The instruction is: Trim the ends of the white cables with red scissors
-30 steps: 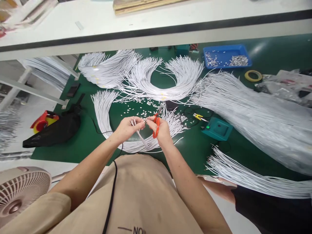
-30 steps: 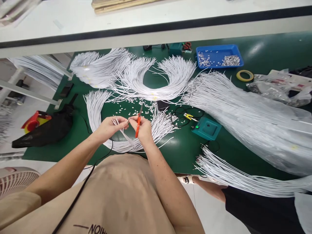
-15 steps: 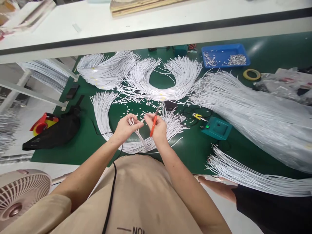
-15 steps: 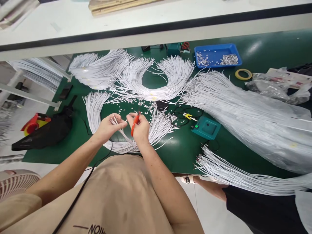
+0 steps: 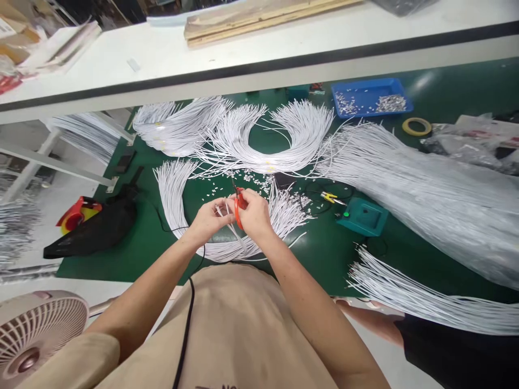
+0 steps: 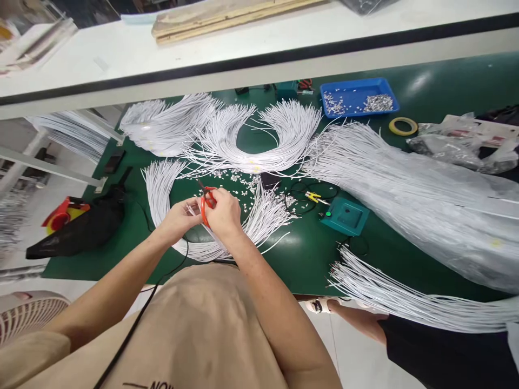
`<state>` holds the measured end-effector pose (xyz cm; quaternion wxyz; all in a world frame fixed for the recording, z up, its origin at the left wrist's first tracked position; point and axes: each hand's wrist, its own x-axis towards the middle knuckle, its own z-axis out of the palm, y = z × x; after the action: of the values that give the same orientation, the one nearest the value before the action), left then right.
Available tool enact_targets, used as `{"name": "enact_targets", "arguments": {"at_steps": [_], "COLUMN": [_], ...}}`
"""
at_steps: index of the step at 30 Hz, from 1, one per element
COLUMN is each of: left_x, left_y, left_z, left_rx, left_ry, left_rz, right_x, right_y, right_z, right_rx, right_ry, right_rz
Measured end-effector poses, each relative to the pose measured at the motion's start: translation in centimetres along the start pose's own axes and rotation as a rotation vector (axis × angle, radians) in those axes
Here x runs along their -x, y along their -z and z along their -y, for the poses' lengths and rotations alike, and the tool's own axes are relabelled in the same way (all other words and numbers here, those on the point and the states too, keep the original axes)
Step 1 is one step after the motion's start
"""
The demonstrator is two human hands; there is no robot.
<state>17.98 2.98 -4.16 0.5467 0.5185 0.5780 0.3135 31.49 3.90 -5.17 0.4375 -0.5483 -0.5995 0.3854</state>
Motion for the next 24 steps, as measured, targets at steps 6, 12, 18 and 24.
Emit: {"name": "enact_targets", "arguments": {"at_steps": [6, 12, 18, 24], "left_x": [0.1, 0.3, 0.3, 0.3], "left_y": [0.1, 0.0, 0.1, 0.2], "left_z": [0.1, 0.0, -0.2, -0.3], "left_rx": [0.130, 0.151, 0.152, 0.139], "left_ry": [-0.015, -0.021, 0.022, 0.055], "left_rz": [-0.084, -0.033, -0.028, -0.068], "right_x": [0.0, 0.5, 0.7, 1.3], "right_y": [-0.6, -0.2, 0.6, 1.6], "right_z": [-1.2, -1.3, -1.9, -1.9], "right_rx": [-0.407, -0.788, -0.421, 0.468], "right_ry": [-0.278, -0.427, -0.336, -0.035], "right_rz": [0.077, 0.205, 0.219, 0.223]}}
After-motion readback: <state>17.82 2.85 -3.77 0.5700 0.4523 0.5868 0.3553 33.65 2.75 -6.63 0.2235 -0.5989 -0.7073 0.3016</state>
